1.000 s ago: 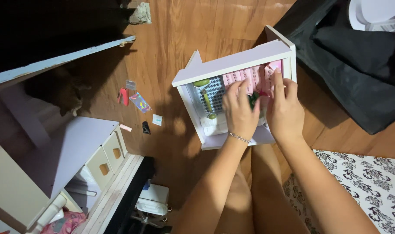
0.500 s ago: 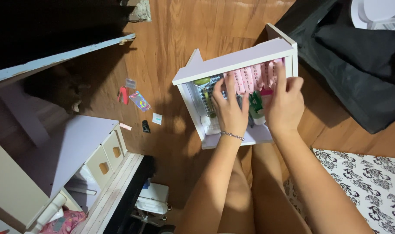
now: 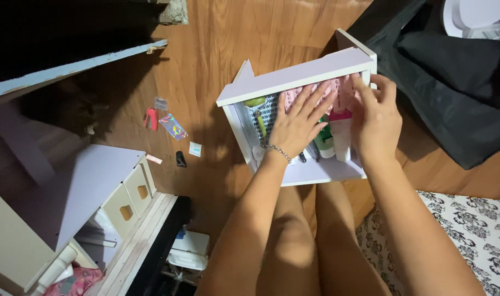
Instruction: Organizing various cosmetics and personal care items into a small white drawer on the floor.
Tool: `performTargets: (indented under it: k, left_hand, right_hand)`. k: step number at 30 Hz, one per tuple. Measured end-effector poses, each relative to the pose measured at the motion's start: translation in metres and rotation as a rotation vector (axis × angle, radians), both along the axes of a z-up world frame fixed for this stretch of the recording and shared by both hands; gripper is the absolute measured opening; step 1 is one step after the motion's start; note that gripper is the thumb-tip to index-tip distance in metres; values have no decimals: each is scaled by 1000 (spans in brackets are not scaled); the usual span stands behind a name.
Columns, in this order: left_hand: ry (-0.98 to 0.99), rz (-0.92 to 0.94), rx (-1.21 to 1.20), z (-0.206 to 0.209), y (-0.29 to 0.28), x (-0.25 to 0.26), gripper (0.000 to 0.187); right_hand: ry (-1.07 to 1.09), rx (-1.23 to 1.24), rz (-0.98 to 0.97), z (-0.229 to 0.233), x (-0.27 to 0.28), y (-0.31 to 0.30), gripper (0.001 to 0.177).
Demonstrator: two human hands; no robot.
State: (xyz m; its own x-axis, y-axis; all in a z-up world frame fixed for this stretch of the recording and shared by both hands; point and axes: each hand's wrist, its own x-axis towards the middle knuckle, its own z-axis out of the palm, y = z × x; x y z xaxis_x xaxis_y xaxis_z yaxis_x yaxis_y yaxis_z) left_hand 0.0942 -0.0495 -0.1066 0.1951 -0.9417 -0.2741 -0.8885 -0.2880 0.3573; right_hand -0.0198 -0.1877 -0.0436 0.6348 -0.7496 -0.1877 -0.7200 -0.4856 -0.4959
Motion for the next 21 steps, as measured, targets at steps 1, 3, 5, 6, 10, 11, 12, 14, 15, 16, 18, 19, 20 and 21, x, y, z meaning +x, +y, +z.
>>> performTargets:
  k: [1,3,5,6,10,11,12,14,15,16,18,19,20,21]
  left_hand:
    - [-5,-38,-13,1,0,3,82]
    - [7,-66,-9,-1,1,8,82]
    - [14,-95,-6,-2,1,12,82]
    - [18,-107,9,-2,2,12,83]
    - [-11,-155,-22,-9,6,11,83]
    - [-9,-156,-23,-10,5,11,83]
    - [-22,-172,-32,-11,4,12,84]
    - [-35,-189,-40,-13,2,15,84]
    - [-25,-217,-23,-14,1,16,85]
    - [-14,-246,-7,-16,-1,17,85]
    - [-38,-266,-16,-12,-3,21,85]
    - [-62,-283,-26,-11,-4,23,84]
    - [-64,-284,-27,-12,-4,23,84]
    - [-39,-269,-44,-15,-3,23,81]
  right_hand:
    - [-41,17,-7,0,0,-1,48]
    - [-72,67,-49,0,1,-2,40]
    - [-106,116,-92,-5,0,-3,35]
    - [-115,170,-143,-10,-2,-4,37]
    - [-114,144,-149,-24,-7,-8,45]
    - [-112,143,-151,-28,-9,-12,45]
    - [-83,128,-116,-32,-10,-16,46]
    - [-55,114,-83,-33,-6,-24,46]
    - [3,197,-130,-28,-1,-27,46]
    - [61,280,-175,-24,5,-31,45]
    - [87,350,-175,-25,2,-32,42]
    - [113,420,-173,-25,1,-32,38]
    - [112,420,-174,-24,1,-34,38]
    - [103,459,-151,-23,2,-35,34]
